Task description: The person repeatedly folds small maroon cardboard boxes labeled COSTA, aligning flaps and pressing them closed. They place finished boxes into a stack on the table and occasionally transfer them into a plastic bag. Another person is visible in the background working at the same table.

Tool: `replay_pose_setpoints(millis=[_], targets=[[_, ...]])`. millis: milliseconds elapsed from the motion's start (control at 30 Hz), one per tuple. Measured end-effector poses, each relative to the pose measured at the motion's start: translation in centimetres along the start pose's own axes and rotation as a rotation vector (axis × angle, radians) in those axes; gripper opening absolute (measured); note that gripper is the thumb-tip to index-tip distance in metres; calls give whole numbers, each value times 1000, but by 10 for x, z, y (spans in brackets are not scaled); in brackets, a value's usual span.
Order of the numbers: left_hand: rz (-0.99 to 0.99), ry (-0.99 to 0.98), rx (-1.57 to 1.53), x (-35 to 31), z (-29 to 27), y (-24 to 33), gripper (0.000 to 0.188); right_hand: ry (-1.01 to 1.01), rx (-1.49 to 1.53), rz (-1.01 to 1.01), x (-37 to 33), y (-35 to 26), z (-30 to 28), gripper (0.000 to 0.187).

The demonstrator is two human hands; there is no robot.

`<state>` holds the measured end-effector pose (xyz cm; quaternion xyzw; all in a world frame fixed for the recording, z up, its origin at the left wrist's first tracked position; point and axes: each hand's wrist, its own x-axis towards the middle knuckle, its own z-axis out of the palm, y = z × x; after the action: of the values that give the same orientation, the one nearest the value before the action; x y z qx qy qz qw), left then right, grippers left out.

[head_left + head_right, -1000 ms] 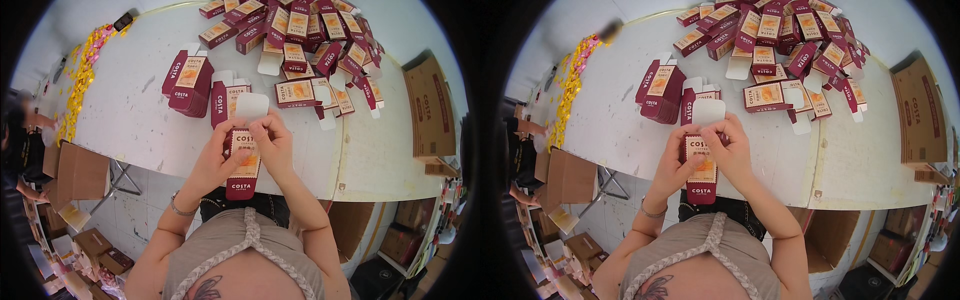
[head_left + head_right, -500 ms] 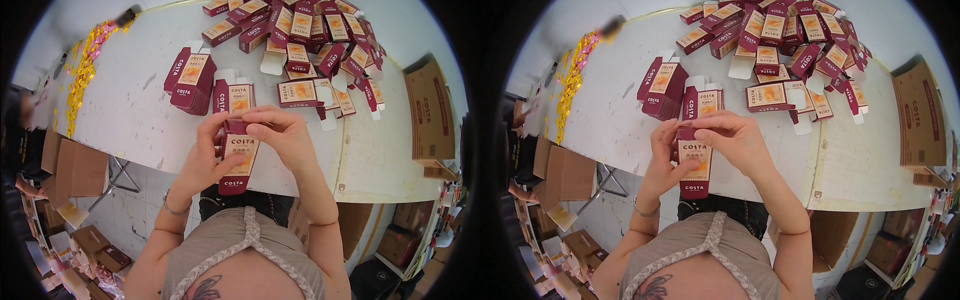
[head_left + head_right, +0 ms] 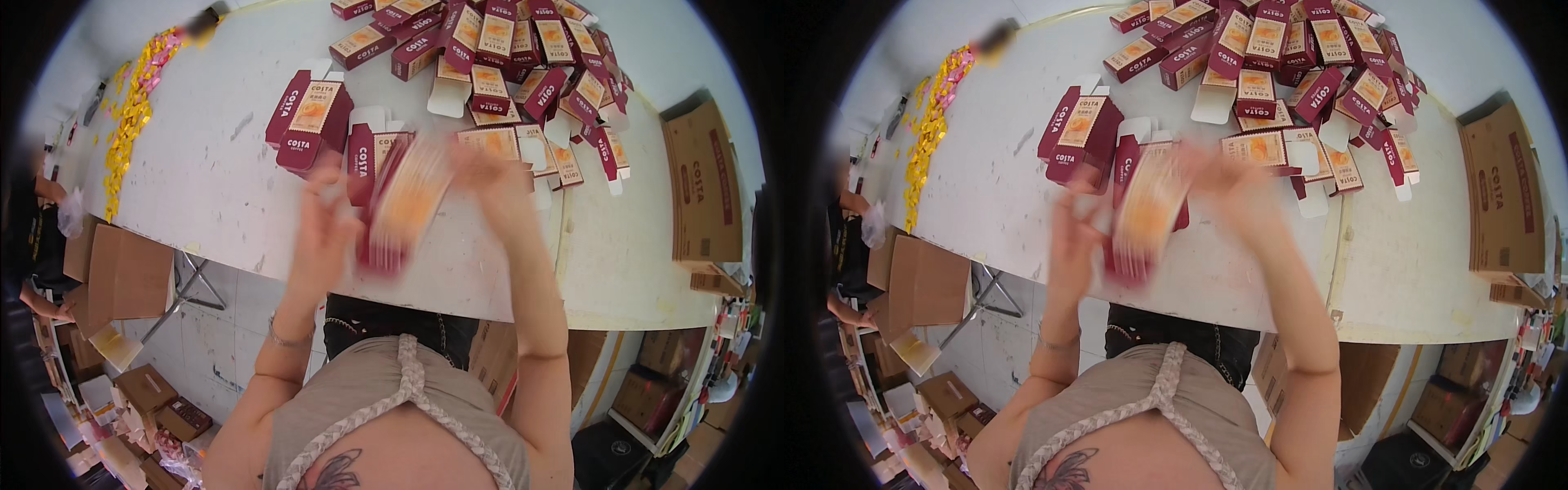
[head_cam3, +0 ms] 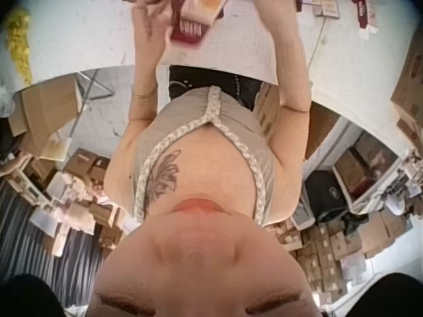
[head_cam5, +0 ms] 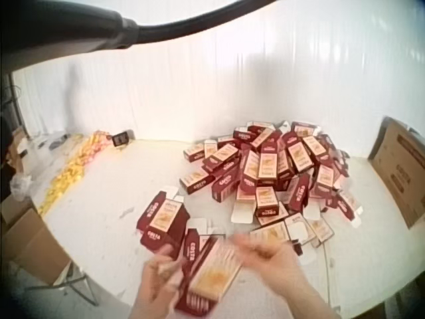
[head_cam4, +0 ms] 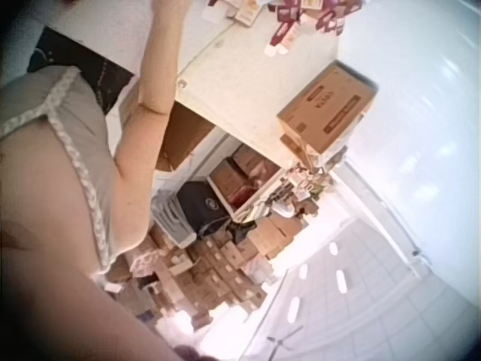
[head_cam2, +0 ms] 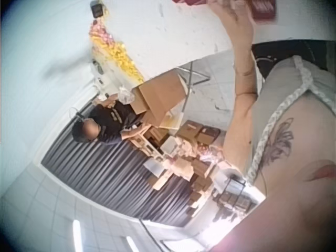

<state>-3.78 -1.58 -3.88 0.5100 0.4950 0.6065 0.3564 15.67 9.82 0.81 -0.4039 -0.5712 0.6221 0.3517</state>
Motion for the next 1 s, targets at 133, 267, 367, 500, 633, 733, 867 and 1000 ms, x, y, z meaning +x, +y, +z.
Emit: replay_pose_setpoints(millis=[133, 267, 367, 500, 633, 733, 867, 1000], targets=[[151, 337, -77, 20, -12, 13, 49, 218, -504, -169, 43, 29, 1, 67], [13, 197, 4, 10, 0, -1, 42, 208, -804, -190, 48, 97, 34, 70], [-42, 151, 69, 9, 3, -2, 39, 65, -654, -15, 44, 77, 19, 45], [-158, 234, -67, 25, 19, -19, 40, -19, -595, -112, 2, 62, 7, 29], [-290, 107, -421, 38, 30, -7, 41, -177, -581, -374, -37, 32, 21, 31], [-323, 73, -473, 38, 32, -10, 36, -206, -629, -380, -36, 26, 19, 44], [-351, 148, -535, 31, 49, 1, 42, -194, -503, -326, -35, 30, 38, 69], [-413, -87, -716, 38, 33, 16, 54, 56, -500, -539, -31, 37, 51, 84]])
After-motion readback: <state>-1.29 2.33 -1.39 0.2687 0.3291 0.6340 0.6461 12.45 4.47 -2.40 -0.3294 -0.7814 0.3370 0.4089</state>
